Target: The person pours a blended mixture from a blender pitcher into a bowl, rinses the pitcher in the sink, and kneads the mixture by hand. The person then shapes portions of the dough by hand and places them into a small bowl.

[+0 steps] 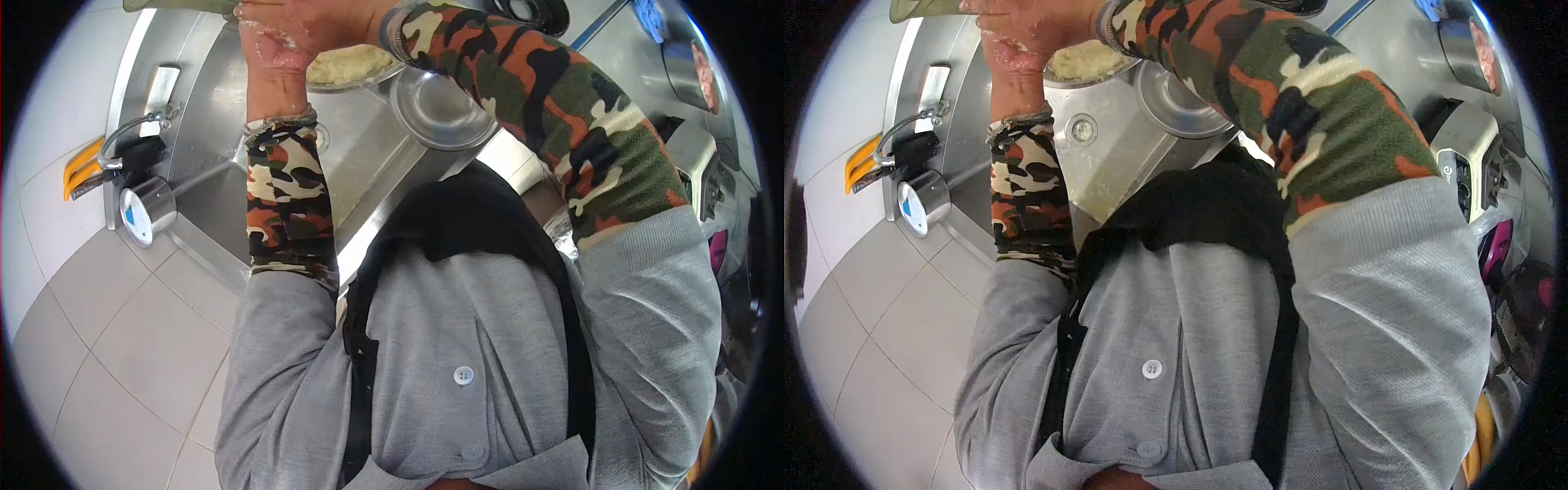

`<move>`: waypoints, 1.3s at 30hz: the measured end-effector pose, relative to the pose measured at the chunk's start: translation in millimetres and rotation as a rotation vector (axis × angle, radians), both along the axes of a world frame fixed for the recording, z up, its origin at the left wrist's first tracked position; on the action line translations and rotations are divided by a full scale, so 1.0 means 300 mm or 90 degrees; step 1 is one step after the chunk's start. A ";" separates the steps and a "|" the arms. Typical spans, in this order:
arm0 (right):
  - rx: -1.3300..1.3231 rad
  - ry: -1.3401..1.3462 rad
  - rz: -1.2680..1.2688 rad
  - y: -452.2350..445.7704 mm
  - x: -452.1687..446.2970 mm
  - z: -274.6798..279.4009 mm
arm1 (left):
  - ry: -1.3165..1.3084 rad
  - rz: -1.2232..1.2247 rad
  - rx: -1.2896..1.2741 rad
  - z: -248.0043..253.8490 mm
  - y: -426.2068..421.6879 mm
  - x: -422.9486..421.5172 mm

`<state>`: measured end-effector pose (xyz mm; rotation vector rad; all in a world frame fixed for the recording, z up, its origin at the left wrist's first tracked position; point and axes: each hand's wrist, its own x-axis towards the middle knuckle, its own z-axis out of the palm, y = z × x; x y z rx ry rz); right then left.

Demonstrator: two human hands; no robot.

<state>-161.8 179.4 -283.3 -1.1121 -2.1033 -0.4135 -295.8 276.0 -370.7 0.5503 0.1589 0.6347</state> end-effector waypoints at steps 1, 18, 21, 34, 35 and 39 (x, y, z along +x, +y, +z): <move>-0.002 -0.001 -0.005 -0.008 -0.002 0.004 | 0.002 -0.002 -0.001 0.001 -0.003 0.002; -0.055 0.051 0.090 0.013 -0.002 0.042 | -0.022 -0.017 -0.006 0.045 -0.017 0.018; -0.005 0.095 0.114 0.020 0.005 0.037 | -0.037 -0.029 -0.005 0.043 -0.022 0.029; -0.086 0.167 0.021 0.026 0.038 -0.084 | 0.199 0.122 -0.028 0.114 -0.183 0.032; -0.018 0.122 -0.022 0.038 0.074 -0.080 | 0.150 0.067 -0.219 0.134 -0.174 0.035; -0.503 0.998 -0.084 0.017 0.143 -0.086 | -0.011 -0.037 -0.288 0.088 -0.148 0.014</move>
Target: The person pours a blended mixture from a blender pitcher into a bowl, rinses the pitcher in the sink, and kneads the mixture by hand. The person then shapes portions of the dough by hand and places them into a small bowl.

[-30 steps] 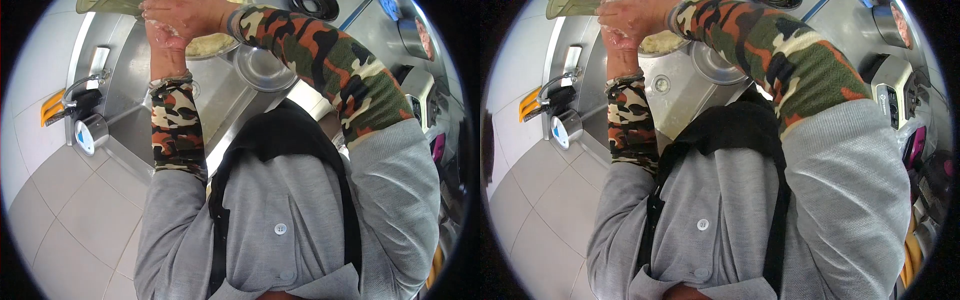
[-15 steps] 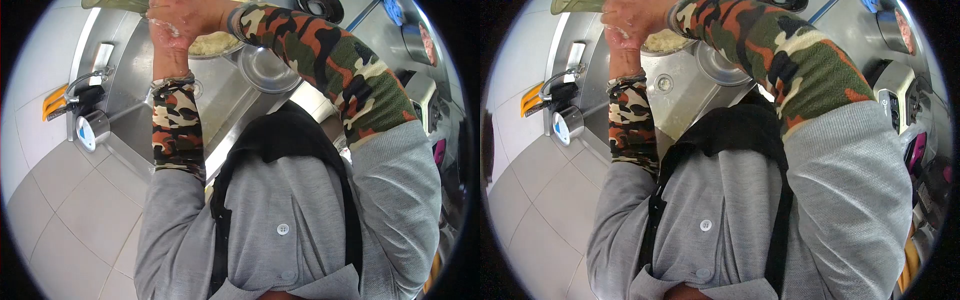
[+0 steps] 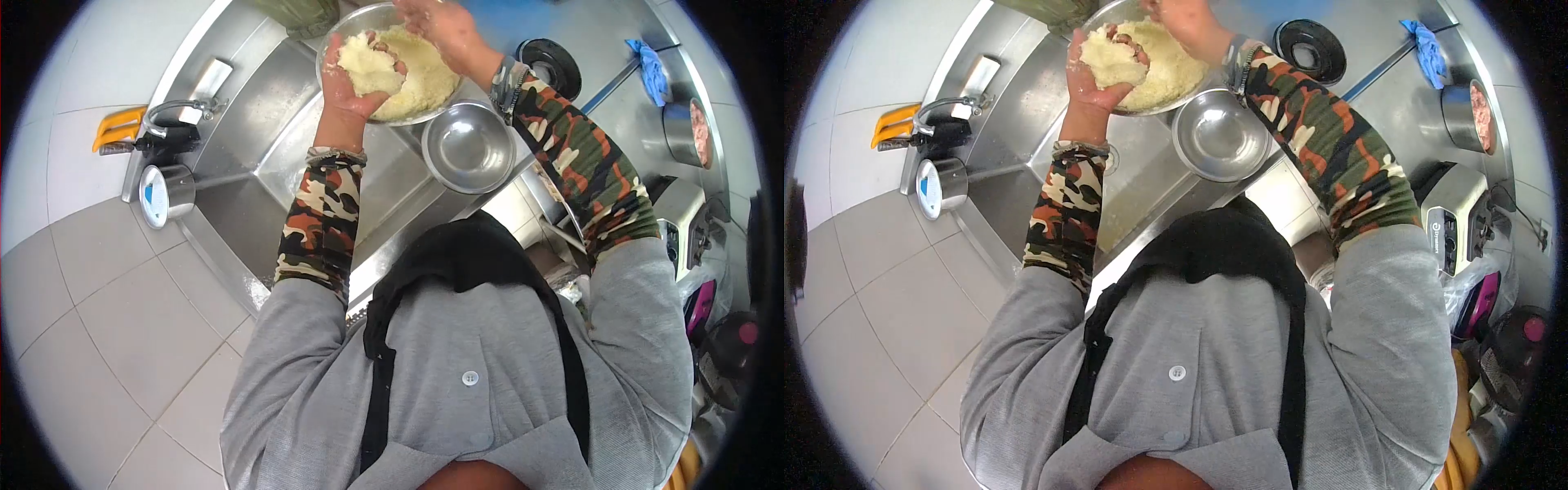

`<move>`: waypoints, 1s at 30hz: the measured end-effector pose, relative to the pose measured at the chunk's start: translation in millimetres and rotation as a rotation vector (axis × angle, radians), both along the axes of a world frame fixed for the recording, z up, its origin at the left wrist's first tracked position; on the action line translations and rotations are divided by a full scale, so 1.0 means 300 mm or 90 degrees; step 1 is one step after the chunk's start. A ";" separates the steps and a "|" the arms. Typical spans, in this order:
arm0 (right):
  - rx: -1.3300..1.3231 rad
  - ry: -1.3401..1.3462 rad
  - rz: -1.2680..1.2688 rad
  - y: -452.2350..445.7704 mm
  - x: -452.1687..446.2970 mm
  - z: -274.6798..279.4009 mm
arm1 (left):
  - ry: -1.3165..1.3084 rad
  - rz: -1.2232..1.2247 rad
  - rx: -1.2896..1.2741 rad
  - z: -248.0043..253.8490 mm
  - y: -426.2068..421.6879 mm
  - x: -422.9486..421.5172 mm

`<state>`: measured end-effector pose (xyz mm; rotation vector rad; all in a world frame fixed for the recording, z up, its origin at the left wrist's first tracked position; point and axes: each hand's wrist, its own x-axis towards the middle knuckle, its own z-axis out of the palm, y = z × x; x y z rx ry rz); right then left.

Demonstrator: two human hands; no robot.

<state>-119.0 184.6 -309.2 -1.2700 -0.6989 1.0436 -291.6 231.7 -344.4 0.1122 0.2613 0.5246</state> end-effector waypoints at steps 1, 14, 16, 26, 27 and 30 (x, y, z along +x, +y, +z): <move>-0.052 0.076 0.004 -0.008 0.019 -0.014 | 0.034 0.010 -0.006 0.005 0.004 0.007; -0.117 0.213 -0.100 -0.182 0.140 -0.037 | 0.377 -0.087 0.677 0.009 -0.428 0.081; -0.112 0.233 -0.100 -0.189 0.139 -0.062 | 0.440 -0.072 0.912 -0.066 -0.493 0.132; -0.080 -0.867 0.293 -0.123 0.097 -0.060 | 0.566 -0.202 1.322 -0.084 -0.507 0.141; -0.075 -0.868 0.296 -0.106 0.087 -0.055 | 0.562 -0.253 1.262 -0.073 -0.502 0.141; -0.263 -0.952 0.572 -0.060 0.059 -0.051 | 0.464 -0.098 1.465 -0.125 -0.502 0.127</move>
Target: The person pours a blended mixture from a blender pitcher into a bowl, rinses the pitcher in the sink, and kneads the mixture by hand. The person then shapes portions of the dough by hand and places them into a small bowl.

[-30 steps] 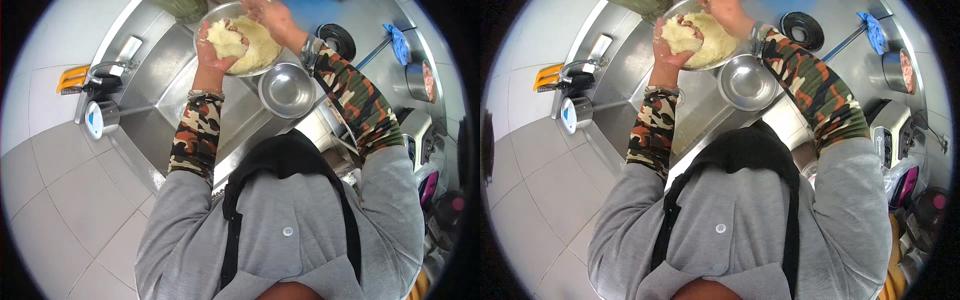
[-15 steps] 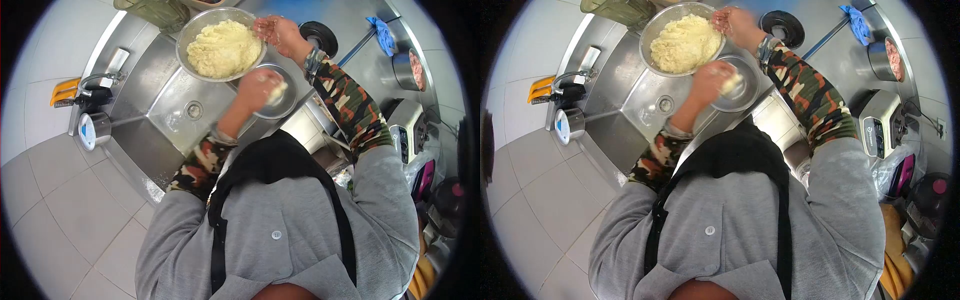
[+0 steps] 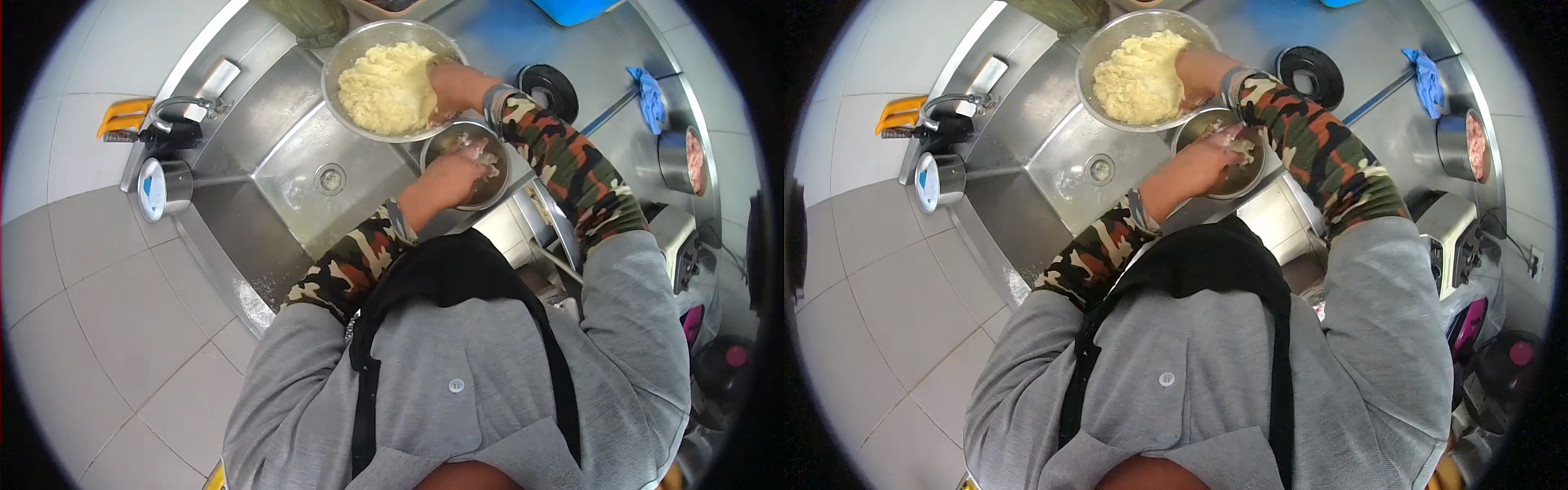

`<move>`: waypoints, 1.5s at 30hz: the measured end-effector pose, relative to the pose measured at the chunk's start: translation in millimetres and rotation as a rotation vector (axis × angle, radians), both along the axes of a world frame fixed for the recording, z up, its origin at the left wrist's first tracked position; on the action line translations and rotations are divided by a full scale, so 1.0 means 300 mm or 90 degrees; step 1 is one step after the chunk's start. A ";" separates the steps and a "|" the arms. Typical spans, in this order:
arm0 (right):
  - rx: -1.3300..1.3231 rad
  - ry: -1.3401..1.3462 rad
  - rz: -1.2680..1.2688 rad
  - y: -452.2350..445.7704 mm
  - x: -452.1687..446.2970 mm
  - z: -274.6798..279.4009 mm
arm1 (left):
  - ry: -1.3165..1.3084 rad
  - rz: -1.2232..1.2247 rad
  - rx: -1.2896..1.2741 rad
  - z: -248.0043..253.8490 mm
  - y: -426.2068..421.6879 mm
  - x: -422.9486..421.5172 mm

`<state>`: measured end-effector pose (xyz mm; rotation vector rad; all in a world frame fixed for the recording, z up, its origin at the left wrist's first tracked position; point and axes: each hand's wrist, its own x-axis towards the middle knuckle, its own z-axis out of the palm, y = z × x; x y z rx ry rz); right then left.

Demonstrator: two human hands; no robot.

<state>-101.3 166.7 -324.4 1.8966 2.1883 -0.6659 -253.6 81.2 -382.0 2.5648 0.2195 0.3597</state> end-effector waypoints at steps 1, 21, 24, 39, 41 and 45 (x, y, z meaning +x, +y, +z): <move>0.014 -0.033 0.020 -0.002 -0.012 -0.007 | 0.048 -0.004 -0.026 -0.020 0.004 -0.005; 0.118 0.390 -0.189 0.166 0.057 -0.121 | -0.203 0.223 -0.153 0.117 0.146 -0.087; 0.072 0.328 -0.125 0.159 0.025 0.005 | -0.157 0.580 -0.176 0.142 0.277 -0.107; 0.249 0.346 -0.159 0.064 -0.164 -0.007 | -0.552 0.703 -1.074 0.114 0.465 -0.028; 0.275 0.370 -0.264 0.037 -0.215 0.065 | -0.572 0.571 -1.198 0.112 0.503 -0.063; 0.468 0.338 -0.148 0.055 -0.220 0.023 | -0.559 0.391 -1.385 0.115 0.519 -0.075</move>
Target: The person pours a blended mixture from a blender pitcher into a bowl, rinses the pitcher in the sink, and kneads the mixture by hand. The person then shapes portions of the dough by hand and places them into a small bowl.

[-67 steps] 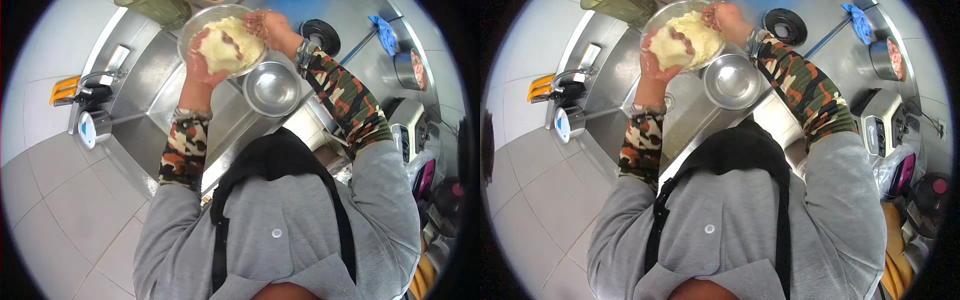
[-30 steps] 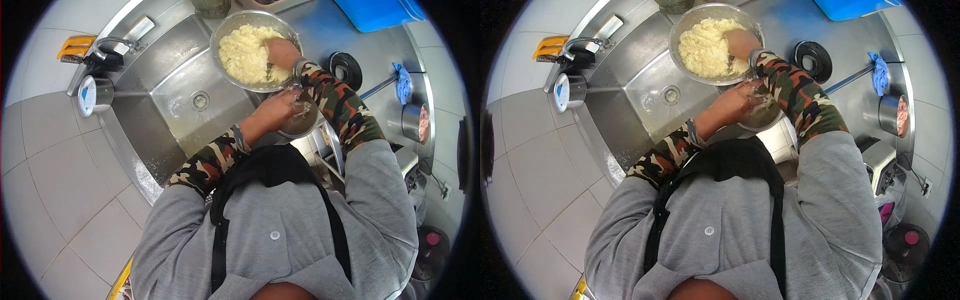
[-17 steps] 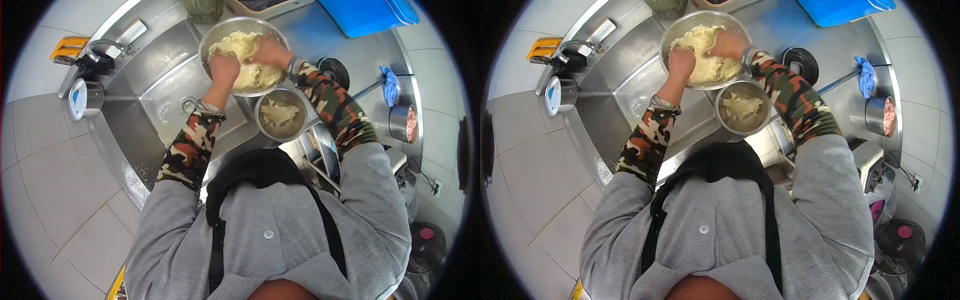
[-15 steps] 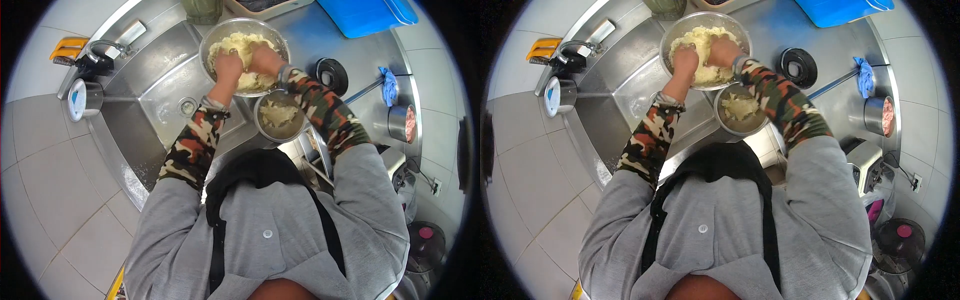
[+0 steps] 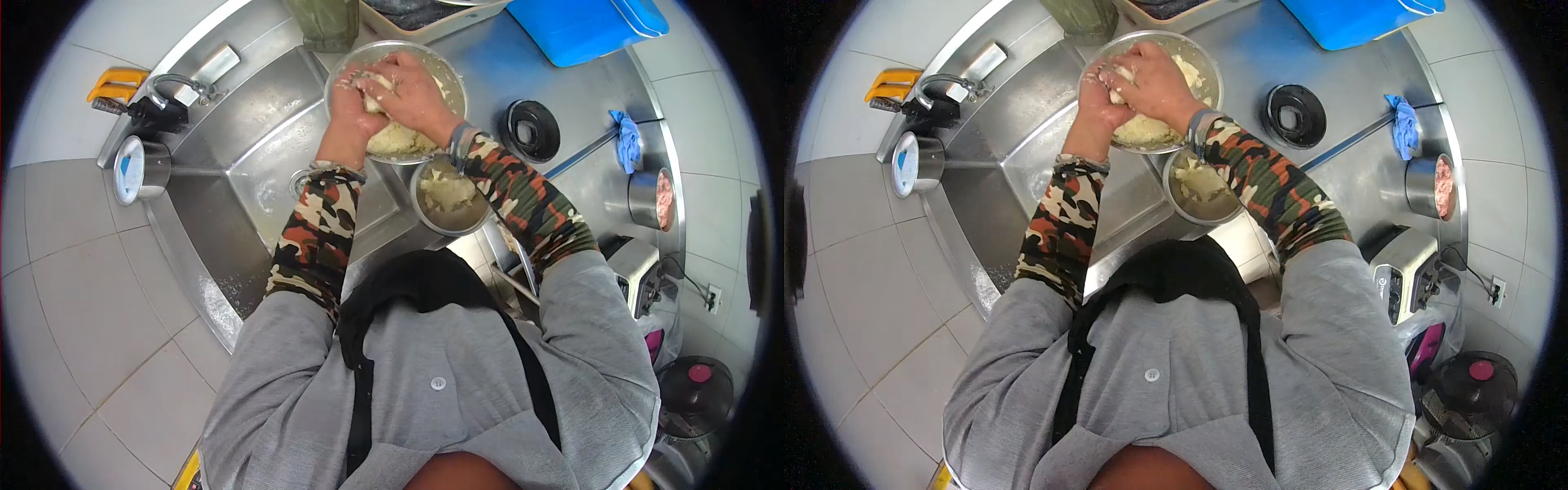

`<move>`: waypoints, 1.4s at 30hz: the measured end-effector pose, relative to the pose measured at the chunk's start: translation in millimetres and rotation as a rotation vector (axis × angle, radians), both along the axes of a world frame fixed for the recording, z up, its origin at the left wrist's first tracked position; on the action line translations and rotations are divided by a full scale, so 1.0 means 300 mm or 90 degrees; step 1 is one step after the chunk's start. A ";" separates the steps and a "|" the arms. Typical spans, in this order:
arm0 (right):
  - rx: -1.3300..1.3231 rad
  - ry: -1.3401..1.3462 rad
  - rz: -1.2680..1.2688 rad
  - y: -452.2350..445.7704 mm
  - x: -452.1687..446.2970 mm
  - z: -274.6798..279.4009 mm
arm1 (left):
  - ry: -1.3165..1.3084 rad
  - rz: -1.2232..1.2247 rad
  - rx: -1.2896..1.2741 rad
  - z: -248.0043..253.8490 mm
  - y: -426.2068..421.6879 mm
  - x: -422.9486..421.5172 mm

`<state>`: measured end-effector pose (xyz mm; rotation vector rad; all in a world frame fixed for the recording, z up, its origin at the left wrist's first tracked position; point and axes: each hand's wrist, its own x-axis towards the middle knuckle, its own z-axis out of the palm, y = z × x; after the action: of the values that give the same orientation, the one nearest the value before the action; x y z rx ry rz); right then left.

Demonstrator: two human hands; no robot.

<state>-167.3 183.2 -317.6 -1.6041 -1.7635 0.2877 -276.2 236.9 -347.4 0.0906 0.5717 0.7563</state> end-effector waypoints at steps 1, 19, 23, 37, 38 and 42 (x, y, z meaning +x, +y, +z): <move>0.098 0.000 0.045 0.007 -0.008 -0.012 | -0.020 -0.015 -0.024 0.001 0.002 -0.008; 0.194 -0.077 0.115 -0.005 -0.035 -0.081 | -0.157 -0.061 -0.023 -0.206 -0.043 0.009; 0.257 -0.085 0.111 0.006 -0.032 -0.075 | 0.008 -0.067 0.005 -0.163 -0.040 0.006; 0.240 -0.005 0.107 -0.020 -0.034 -0.034 | -0.129 -0.077 0.051 -0.359 0.076 0.008; 0.240 -0.045 0.112 -0.023 -0.037 -0.012 | -0.246 -0.071 0.072 -0.396 0.086 0.017; 0.268 -0.109 0.158 -0.013 -0.026 0.000 | -0.124 -0.025 0.000 -0.227 -0.017 -0.005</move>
<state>-175.1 179.4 -317.7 -1.1395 -1.9976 -0.1084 -277.8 231.9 -415.4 0.0276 0.3827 0.7173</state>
